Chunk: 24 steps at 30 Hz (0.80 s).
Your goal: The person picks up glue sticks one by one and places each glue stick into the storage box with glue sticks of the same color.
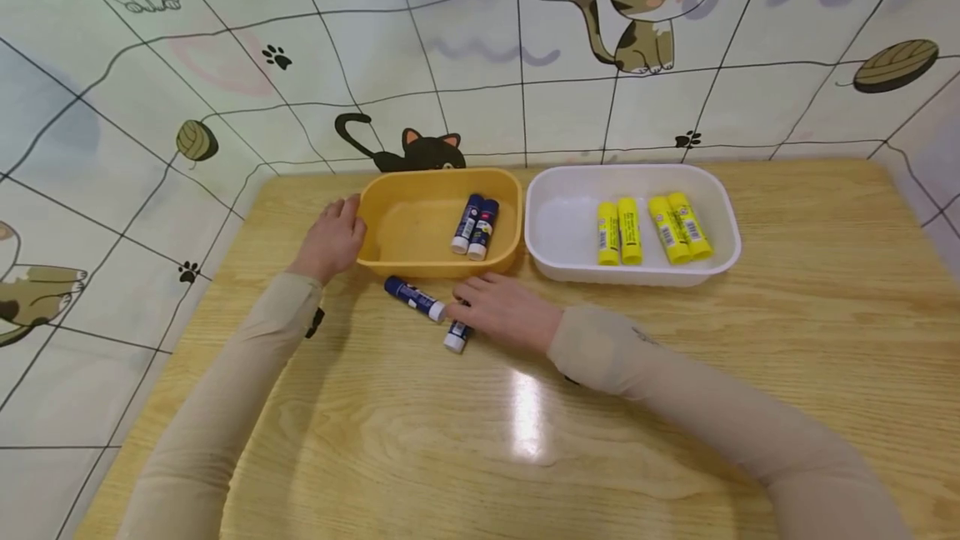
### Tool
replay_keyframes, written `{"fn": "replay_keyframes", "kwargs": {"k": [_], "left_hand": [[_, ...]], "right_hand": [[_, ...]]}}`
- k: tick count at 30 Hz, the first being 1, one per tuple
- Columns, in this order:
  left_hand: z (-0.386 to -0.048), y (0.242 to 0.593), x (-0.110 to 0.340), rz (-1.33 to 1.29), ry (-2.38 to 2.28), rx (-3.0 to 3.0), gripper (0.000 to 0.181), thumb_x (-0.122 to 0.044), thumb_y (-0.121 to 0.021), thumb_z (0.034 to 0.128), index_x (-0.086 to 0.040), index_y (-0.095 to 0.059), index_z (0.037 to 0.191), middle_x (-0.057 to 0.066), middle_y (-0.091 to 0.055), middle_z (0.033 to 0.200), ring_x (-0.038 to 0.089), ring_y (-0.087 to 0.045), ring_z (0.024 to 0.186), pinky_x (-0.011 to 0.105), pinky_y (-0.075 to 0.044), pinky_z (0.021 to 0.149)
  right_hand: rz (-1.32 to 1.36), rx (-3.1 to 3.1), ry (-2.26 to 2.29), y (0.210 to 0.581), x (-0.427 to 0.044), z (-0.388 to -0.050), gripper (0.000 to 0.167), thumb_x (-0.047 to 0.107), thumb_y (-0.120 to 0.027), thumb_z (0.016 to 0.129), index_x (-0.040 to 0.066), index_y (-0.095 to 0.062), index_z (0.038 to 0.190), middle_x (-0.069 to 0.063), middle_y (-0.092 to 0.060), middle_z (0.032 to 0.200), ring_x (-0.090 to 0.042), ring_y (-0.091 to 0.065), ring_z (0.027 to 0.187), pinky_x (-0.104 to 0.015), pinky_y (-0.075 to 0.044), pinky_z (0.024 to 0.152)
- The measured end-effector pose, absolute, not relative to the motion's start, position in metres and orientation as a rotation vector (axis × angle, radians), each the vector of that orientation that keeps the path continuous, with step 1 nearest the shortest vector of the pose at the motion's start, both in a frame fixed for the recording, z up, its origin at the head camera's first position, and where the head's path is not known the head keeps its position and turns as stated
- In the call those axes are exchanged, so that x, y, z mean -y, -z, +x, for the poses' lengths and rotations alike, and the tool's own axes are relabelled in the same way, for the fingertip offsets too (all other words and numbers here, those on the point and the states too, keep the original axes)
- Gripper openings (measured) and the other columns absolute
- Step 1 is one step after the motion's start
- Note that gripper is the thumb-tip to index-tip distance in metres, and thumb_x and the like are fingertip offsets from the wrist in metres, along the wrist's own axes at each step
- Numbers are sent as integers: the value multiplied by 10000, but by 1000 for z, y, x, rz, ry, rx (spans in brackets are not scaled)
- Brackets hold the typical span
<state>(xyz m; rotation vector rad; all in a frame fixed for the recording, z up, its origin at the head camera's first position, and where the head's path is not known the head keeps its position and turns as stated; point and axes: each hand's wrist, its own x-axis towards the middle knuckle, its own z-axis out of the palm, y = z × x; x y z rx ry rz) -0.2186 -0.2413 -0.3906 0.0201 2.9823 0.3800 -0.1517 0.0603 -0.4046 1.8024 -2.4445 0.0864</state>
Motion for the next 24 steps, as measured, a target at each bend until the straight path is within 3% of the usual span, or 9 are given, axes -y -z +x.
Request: {"fn": "replay_keyframes", "kwargs": {"k": [7,15,24], "left_hand": [[-219,391,241,23,-372,-2996,543,-234,-224,1012,-45,-208,1521,278,-212,1527,441,-162,1408,599,-174,1104],[-219,389,239,21,-378,-2987,535,-231,-225,1016,-49,-205,1519,277,-203,1531,441,-155,1410,602,-170,1104],[-219,388,240,16,-373,-2977,542,-232,-227,1017,-43,-193,1523,279,-193,1534,443,-153,1410,599,-163,1106]], "right_hand": [[1819,2408,-67,410,-53,-156,231,71,-576,956,150,-589,1172,-66,-589,1148,-245,-530,1077,-392,-414,967],[1848,2324,14,410,-50,-158,167,102,-581,952,162,-620,1103,-43,-599,1044,-226,-538,965,-359,-437,876],[1909,2361,75,404,-50,-154,200,91,-604,927,181,-622,1105,-41,-604,1093,-240,-543,1037,-376,-432,928]]}}
